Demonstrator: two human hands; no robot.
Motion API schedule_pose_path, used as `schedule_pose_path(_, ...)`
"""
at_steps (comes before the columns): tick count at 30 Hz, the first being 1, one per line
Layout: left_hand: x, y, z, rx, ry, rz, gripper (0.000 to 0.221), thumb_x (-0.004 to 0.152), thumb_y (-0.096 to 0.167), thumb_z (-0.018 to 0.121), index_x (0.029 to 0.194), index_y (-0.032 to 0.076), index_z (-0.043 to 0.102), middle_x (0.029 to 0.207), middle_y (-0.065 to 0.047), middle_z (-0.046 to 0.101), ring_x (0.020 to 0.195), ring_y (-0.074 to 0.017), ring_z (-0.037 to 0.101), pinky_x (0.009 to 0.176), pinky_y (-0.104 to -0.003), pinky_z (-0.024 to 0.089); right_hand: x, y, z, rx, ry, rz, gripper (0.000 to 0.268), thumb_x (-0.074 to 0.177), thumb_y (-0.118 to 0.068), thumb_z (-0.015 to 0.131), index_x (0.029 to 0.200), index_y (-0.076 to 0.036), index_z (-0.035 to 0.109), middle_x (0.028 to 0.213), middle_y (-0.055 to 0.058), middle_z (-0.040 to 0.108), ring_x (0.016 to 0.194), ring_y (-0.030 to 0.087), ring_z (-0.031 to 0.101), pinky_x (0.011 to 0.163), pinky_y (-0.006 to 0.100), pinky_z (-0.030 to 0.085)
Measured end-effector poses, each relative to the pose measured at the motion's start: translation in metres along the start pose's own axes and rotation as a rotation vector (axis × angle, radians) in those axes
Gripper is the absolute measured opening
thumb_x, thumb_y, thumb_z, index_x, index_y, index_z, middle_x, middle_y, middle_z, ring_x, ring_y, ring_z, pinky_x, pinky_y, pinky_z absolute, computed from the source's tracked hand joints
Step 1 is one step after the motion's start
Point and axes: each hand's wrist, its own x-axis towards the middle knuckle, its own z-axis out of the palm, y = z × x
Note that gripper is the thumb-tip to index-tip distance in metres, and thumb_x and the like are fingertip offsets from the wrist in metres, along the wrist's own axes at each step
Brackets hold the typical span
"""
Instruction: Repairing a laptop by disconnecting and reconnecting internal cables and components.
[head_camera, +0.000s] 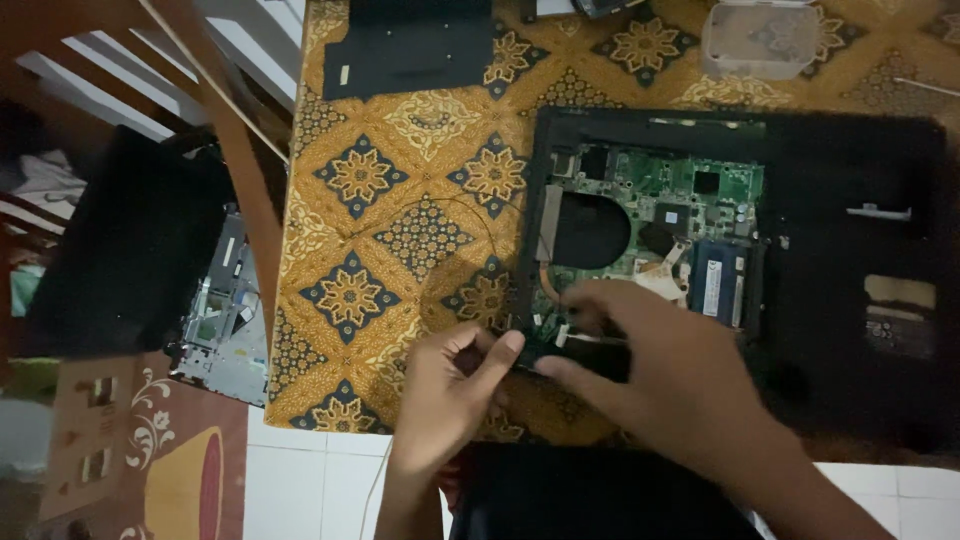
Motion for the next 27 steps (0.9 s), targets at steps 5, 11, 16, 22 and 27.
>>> schedule_pose_path(5,0.0,0.004,-0.004,0.067,-0.004,0.057,0.038,0.096,0.027,0.073,0.063,0.012,0.06,0.051,0.0,0.055,0.046,-0.0078,0.052,0.046,-0.026,0.039,0.006,0.009,0.022,-0.026,0.109,-0.19,0.034,0.089,-0.031,0.071,0.121,-0.019,0.072,0.107,0.003,0.079,0.087,0.029,0.075,0.062,0.044,0.055)
schedule_pose_path(11,-0.008,0.014,-0.007,0.16,0.004,0.134,0.044,0.099,0.031,0.07,0.063,0.014,0.051,0.06,0.004,0.045,0.064,-0.0067,0.043,0.06,-0.029,0.034,0.009,-0.005,0.006,0.194,0.132,-0.206,0.02,0.088,-0.022,0.077,0.105,-0.014,0.082,0.107,0.002,0.083,0.096,0.019,0.079,0.082,0.035,0.059)
schedule_pose_path(16,-0.009,0.025,-0.009,0.359,0.041,0.613,0.023,0.091,0.015,0.071,0.112,0.011,0.064,0.11,-0.009,0.068,0.104,-0.0242,0.067,0.095,-0.034,0.048,0.014,-0.006,0.001,0.297,0.088,-0.101,0.025,0.089,-0.028,0.074,0.11,-0.019,0.084,0.107,-0.004,0.085,0.096,0.007,0.078,0.08,0.026,0.053)
schedule_pose_path(22,-0.003,0.033,-0.004,0.264,-0.001,0.694,0.014,0.096,0.006,0.069,0.109,0.009,0.071,0.104,-0.007,0.074,0.094,-0.0202,0.071,0.084,-0.032,0.054,0.012,-0.02,-0.014,0.324,-0.028,0.057,0.024,0.088,-0.03,0.076,0.109,-0.019,0.072,0.107,-0.003,0.083,0.1,0.015,0.084,0.077,0.033,0.066)
schedule_pose_path(27,0.003,0.051,-0.005,0.276,-0.019,0.697,0.008,0.094,0.007,0.074,0.102,0.009,0.074,0.098,-0.006,0.078,0.087,-0.0163,0.074,0.074,-0.027,0.055,0.009,-0.029,-0.024,0.364,-0.097,0.165,0.018,0.089,-0.028,0.078,0.098,-0.017,0.067,0.09,-0.001,0.086,0.088,0.01,0.084,0.073,0.029,0.055)
